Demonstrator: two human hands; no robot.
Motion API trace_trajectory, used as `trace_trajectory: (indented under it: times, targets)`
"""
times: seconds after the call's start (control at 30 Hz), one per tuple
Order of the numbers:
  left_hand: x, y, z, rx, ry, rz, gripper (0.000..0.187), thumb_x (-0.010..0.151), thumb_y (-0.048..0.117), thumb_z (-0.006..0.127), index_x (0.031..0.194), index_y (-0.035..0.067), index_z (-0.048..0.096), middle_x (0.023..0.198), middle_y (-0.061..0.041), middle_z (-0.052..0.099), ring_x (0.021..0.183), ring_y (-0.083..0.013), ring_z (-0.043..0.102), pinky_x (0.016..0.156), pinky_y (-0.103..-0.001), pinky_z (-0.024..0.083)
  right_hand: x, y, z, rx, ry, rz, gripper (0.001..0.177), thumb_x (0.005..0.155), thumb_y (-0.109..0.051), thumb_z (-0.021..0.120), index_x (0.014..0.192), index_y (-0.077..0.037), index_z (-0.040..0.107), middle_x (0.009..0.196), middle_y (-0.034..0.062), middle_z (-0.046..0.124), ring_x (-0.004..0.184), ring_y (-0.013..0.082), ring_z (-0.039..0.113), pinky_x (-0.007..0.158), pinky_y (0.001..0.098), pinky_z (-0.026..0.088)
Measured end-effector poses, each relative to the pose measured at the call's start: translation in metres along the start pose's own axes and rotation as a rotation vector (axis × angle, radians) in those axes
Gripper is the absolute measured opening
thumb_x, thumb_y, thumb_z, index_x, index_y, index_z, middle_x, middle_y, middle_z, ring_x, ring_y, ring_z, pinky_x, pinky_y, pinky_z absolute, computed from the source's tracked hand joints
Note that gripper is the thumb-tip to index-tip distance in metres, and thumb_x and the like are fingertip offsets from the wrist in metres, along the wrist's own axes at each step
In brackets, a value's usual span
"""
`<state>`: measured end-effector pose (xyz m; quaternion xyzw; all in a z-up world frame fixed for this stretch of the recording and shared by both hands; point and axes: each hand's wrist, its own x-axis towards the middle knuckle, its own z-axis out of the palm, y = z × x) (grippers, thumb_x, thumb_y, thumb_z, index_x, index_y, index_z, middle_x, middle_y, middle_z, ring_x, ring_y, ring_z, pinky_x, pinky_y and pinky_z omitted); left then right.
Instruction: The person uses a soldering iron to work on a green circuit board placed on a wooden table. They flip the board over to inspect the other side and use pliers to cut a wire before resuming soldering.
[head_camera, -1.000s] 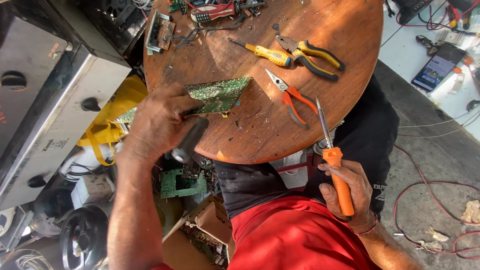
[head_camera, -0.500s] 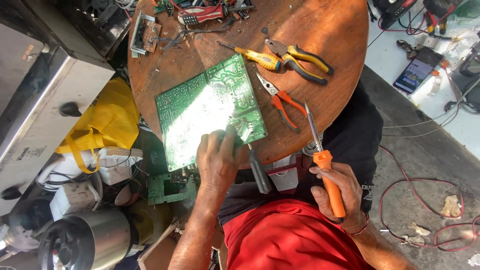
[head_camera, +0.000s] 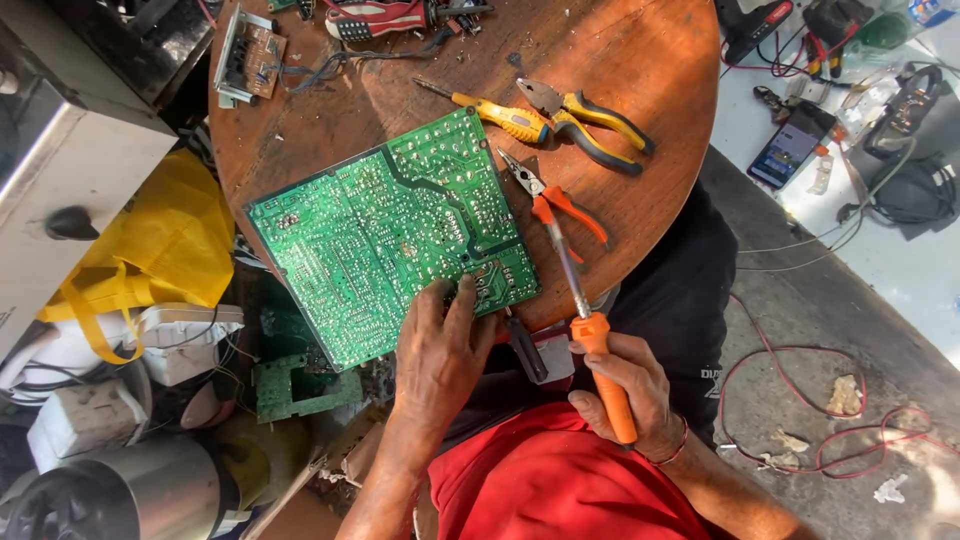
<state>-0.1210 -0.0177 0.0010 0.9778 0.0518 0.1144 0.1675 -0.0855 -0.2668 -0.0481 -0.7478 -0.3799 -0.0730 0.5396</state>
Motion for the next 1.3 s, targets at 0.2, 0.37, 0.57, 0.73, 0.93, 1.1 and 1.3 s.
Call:
trace_trajectory:
  times: [0.2,0.37,0.57,0.73,0.93,1.1,1.3]
  targets:
    - [0.002,-0.001,-0.014,-0.485,-0.014,-0.173,0.032,0.091,0.011,0.064,0.117,-0.004,0.053,0.106,-0.019,0.055,0.076,-0.0249,0.06,0.051,-0.036,0.054,-0.026,0.017,0.004,-0.085,0.01,-0.008,0.042,0.098,-0.036,0.072,0.129,-0.01,0.06,0.116,0.0182,0.064,0.092,0.023,0.067,0.077,0.0324,0.061]
    - [-0.003,0.022,-0.006,-0.718,0.138,0.035,0.007,0.093,0.009,0.043,0.097,0.012,0.048,0.085,-0.005,0.047,0.076,-0.0177,0.048,0.064,-0.033,0.042,0.022,-0.004,-0.001,0.094,0.059,0.005,0.036,0.104,-0.027,0.065,0.134,-0.011,0.051,0.118,0.0266,0.062,0.098,0.032,0.081,0.082,0.0352,0.07]
    - [0.011,0.057,-0.013,-0.728,0.183,0.228,0.006,0.099,0.008,0.054,0.099,0.003,0.056,0.093,-0.013,0.054,0.076,-0.0257,0.054,0.062,-0.038,0.045,0.062,-0.022,0.008,0.417,0.112,0.127,0.036,0.101,-0.019,0.068,0.129,-0.013,0.047,0.124,0.0235,0.059,0.099,0.0296,0.077,0.088,0.0354,0.071]
    - [0.013,0.055,-0.012,-0.72,0.206,0.225,0.005,0.098,0.005,0.06,0.103,0.003,0.058,0.096,-0.016,0.057,0.074,-0.0291,0.057,0.066,-0.04,0.049,0.067,-0.022,0.002,0.41,0.064,0.176,0.038,0.098,0.005,0.063,0.127,-0.014,0.047,0.126,0.0219,0.057,0.091,0.0223,0.079,0.087,0.0317,0.071]
    - [0.014,0.049,-0.012,-0.626,0.173,0.194,0.008,0.102,0.012,0.06,0.104,0.004,0.061,0.098,-0.013,0.056,0.074,-0.0283,0.054,0.061,-0.039,0.045,0.068,-0.017,-0.002,0.314,0.0,0.15,0.038,0.096,0.004,0.067,0.125,-0.014,0.049,0.126,0.021,0.057,0.094,0.0209,0.078,0.086,0.0289,0.071]
    - [0.012,0.048,-0.01,-0.613,0.209,0.173,0.009,0.103,0.014,0.06,0.102,0.006,0.064,0.089,-0.01,0.055,0.068,-0.0235,0.052,0.06,-0.036,0.044,0.07,-0.014,-0.004,0.313,-0.042,0.148,0.038,0.097,0.002,0.067,0.125,-0.014,0.049,0.127,0.0195,0.055,0.097,0.0223,0.078,0.086,0.0309,0.073]
    - [0.008,0.048,-0.014,-0.661,0.204,0.107,0.016,0.1,0.021,0.064,0.103,0.005,0.064,0.087,-0.01,0.057,0.067,-0.024,0.058,0.058,-0.035,0.049,0.069,-0.015,-0.01,0.105,-0.042,0.087,0.039,0.096,-0.004,0.072,0.123,-0.017,0.047,0.117,0.0187,0.061,0.09,0.0189,0.078,0.08,0.031,0.07]
